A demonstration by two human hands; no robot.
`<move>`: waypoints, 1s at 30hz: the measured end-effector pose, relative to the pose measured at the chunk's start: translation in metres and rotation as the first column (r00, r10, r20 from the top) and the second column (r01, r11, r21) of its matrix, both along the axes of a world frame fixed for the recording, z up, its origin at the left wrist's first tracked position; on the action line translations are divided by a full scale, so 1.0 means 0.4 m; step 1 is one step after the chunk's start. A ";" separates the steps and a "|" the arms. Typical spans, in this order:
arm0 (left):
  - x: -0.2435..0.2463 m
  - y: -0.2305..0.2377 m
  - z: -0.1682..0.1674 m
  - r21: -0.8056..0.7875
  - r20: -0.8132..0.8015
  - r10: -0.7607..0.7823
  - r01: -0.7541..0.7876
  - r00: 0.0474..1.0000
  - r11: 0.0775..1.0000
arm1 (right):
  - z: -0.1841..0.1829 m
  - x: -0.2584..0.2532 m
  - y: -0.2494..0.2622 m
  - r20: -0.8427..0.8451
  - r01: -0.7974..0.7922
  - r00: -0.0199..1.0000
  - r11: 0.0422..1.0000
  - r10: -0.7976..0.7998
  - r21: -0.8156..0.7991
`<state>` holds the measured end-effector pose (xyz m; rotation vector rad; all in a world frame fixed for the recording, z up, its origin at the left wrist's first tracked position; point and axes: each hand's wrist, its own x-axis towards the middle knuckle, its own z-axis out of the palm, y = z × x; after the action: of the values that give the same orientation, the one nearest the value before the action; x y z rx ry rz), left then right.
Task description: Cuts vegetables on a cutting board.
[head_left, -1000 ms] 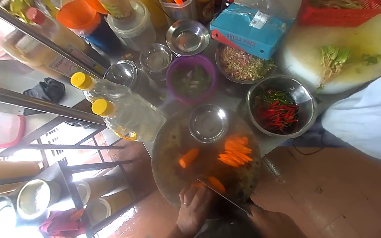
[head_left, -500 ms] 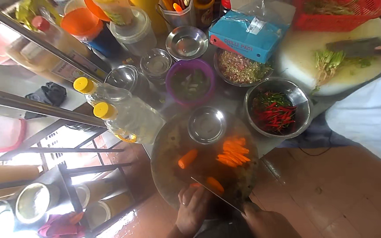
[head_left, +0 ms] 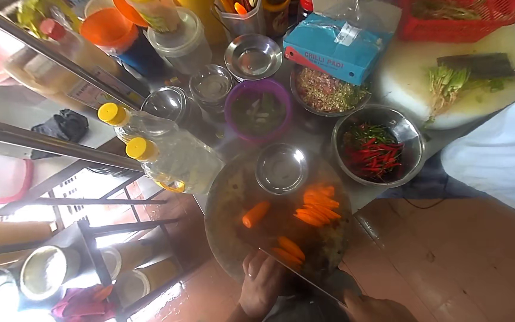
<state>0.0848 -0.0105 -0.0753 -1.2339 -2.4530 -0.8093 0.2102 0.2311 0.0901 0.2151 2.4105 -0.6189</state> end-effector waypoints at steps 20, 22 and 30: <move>-0.006 -0.006 -0.005 0.026 0.006 -0.005 0.005 1.000 1.000 | -0.133 -0.118 -0.071 -0.013 -0.013 1.000 0.999 0.014 0.048; -0.001 -0.003 -0.005 0.035 0.012 -0.011 0.010 1.000 0.999 | -0.110 -0.098 -0.061 -0.011 -0.010 1.000 0.998 0.011 0.061; -0.002 -0.004 -0.001 0.035 0.016 -0.017 0.016 1.000 0.999 | 0.006 0.000 0.000 0.091 -0.007 0.996 1.000 0.006 0.007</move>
<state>0.0841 -0.0121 -0.0758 -1.2420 -2.4337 -0.8657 0.2101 0.2310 0.0926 0.2336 2.3256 -0.5852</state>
